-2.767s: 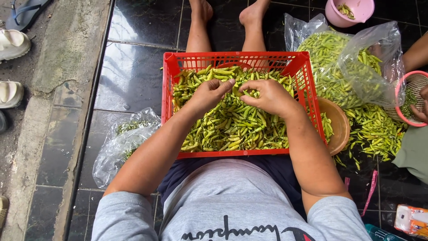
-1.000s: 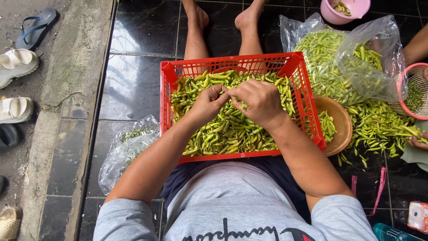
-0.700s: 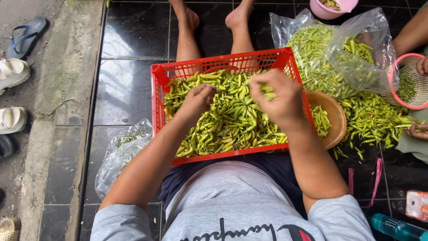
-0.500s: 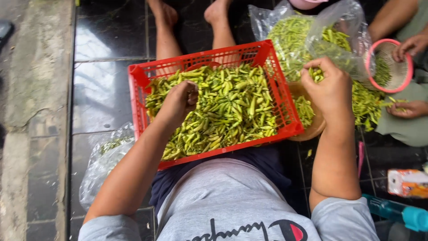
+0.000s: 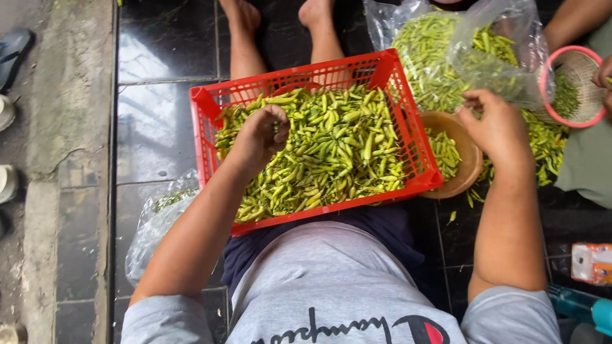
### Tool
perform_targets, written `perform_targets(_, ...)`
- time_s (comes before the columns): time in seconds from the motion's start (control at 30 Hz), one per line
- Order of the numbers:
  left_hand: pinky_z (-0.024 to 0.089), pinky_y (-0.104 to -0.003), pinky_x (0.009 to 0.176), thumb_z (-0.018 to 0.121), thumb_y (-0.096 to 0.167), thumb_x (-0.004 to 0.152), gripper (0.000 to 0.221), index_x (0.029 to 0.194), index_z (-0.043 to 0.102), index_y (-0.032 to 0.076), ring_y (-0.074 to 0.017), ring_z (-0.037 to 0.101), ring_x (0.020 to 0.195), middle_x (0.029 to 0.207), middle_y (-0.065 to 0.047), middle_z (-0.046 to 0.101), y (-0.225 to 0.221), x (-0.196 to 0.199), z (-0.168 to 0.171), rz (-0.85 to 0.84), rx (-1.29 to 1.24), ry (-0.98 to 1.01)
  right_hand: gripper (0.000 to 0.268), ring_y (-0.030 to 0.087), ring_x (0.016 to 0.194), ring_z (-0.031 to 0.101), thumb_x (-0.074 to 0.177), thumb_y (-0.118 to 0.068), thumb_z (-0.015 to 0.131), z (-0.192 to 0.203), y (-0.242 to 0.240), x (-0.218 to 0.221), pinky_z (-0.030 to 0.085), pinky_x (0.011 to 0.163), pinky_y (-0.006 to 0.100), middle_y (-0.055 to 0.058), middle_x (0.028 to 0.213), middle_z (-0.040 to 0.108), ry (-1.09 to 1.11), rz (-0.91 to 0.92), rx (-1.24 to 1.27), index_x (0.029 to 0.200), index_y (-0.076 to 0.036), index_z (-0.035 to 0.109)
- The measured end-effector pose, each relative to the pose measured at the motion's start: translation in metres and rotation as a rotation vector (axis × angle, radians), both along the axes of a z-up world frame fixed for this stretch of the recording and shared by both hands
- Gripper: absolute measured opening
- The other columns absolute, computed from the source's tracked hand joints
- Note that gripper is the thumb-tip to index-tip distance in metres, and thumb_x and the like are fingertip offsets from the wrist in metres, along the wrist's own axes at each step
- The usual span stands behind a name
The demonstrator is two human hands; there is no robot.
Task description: Removing stems from green chilies by hand and sorting them in a plastic crate
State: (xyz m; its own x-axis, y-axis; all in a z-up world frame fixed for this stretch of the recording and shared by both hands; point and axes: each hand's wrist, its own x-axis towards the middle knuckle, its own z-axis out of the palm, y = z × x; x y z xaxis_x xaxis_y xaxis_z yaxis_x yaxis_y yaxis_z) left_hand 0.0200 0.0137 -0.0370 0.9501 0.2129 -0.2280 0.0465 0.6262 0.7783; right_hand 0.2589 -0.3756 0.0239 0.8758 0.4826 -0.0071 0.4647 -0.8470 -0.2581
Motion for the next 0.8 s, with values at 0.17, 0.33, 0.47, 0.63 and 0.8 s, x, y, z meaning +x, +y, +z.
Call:
perform_targets(0.17,0.021,-0.020,0.044,0.049,0.034,0.101,0.026,0.093,0.054,0.010,-0.0086,0.033,0.057,0.070,0.000,0.034,-0.005,-0.006,0.025,0.044,0.078,0.008,0.024,0.035,0.104,0.071,0.102,-0.017,0.072,0.053,0.089,-0.072,0.056,0.090,0.050,0.015,0.110,0.075,-0.061,0.346,0.262,0.124,-0.009,0.074)
perform_targets(0.33,0.022,-0.018,0.042,0.052,0.025,0.102,0.022,0.090,0.057,0.008,-0.0079,0.036,0.055,0.067,-0.001,0.039,-0.003,-0.007,0.025,0.089,0.109,0.034,0.022,0.025,0.104,0.071,0.100,-0.009,0.061,0.039,0.173,-0.103,0.054,0.097,0.039,0.011,0.107,0.076,0.164,0.593,-0.002,0.117,-0.012,0.076)
perform_targets(0.47,0.023,-0.018,0.041,0.052,0.021,0.099,0.019,0.090,0.060,0.005,-0.0090,0.037,0.053,0.066,-0.003,0.039,-0.001,-0.007,0.025,0.097,0.101,0.034,0.011,0.021,0.096,0.068,0.092,-0.021,0.069,-0.043,0.211,-0.085,0.055,0.087,0.037,0.002,0.091,0.074,-0.039,0.796,-0.164,0.099,-0.018,0.078)
perform_targets(0.63,0.027,-0.017,0.042,0.053,0.019,0.098,0.019,0.088,0.062,0.005,-0.0072,0.038,0.054,0.065,-0.003,0.041,-0.003,-0.011,0.032,0.094,0.133,0.052,0.017,0.020,0.095,0.062,0.076,-0.044,0.081,-0.084,0.229,-0.081,0.054,0.075,0.036,-0.005,0.089,0.061,-0.280,0.795,-0.318,0.082,-0.029,0.077)
perform_targets(0.8,0.029,-0.020,0.043,0.054,0.023,0.101,0.023,0.087,0.064,0.007,-0.0085,0.043,0.054,0.063,-0.003,0.048,0.000,-0.009,0.020,0.063,0.246,0.118,0.027,0.024,0.103,0.060,0.081,-0.051,0.075,-0.078,0.229,-0.082,0.051,0.085,0.041,-0.001,0.097,0.062,-0.134,0.740,-0.281,0.089,-0.025,0.078)
